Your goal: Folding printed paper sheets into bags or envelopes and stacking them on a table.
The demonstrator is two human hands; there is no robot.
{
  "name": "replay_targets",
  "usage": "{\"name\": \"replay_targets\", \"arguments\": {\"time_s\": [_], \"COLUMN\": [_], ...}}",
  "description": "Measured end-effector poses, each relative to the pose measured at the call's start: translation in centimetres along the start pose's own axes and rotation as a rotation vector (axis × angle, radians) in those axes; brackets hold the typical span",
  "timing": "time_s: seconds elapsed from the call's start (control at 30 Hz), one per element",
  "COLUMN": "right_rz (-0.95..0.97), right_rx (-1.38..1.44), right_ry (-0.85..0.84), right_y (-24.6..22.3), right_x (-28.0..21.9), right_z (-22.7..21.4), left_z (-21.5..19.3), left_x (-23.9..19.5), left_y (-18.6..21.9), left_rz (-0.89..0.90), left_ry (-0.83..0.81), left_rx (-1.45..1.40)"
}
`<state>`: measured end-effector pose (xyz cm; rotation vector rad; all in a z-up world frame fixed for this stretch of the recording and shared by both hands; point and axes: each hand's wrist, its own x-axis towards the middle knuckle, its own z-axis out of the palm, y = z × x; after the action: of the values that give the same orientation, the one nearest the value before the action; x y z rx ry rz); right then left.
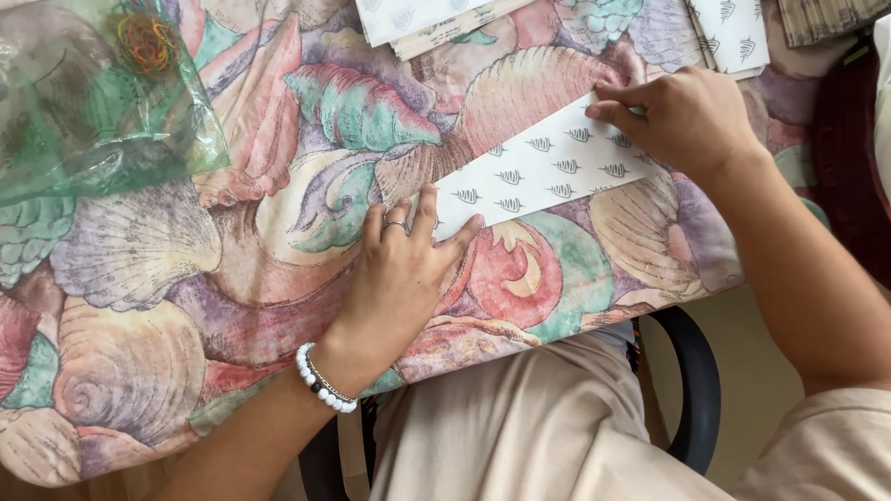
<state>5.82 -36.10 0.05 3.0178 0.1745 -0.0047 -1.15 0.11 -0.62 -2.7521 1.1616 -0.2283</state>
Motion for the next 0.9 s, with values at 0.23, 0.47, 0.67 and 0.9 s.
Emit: {"name": "replay_targets", "arguments": {"time_s": [0.23,0.47,0.67,0.9], "right_rz": [-0.224,-0.618,-0.599,-0.508], "right_rx": [-0.422,0.164,0.176,0.31], "right_ry": [0.37,0.296,0.265,0.242], "right_y": [-3.2,-3.5,-1.6,-3.0], "right_x": [-3.4,-8.5,-8.4,-7.5], "right_z": [-0.1,1.2,0.9,-1.5], "left_z": [0.6,0.7,-0.3,-0.5], "left_x": [0.0,-0.1,0.6,4.3], "left_y": [0.3,0.7,-0.2,0.3], "left_rz": [0.007,-0.003,-0.037,-0.233], "left_ry": [-0.002,0.06,0.033,0.037], "left_rx": [0.01,-0.005,-0.062,-0.03]}}
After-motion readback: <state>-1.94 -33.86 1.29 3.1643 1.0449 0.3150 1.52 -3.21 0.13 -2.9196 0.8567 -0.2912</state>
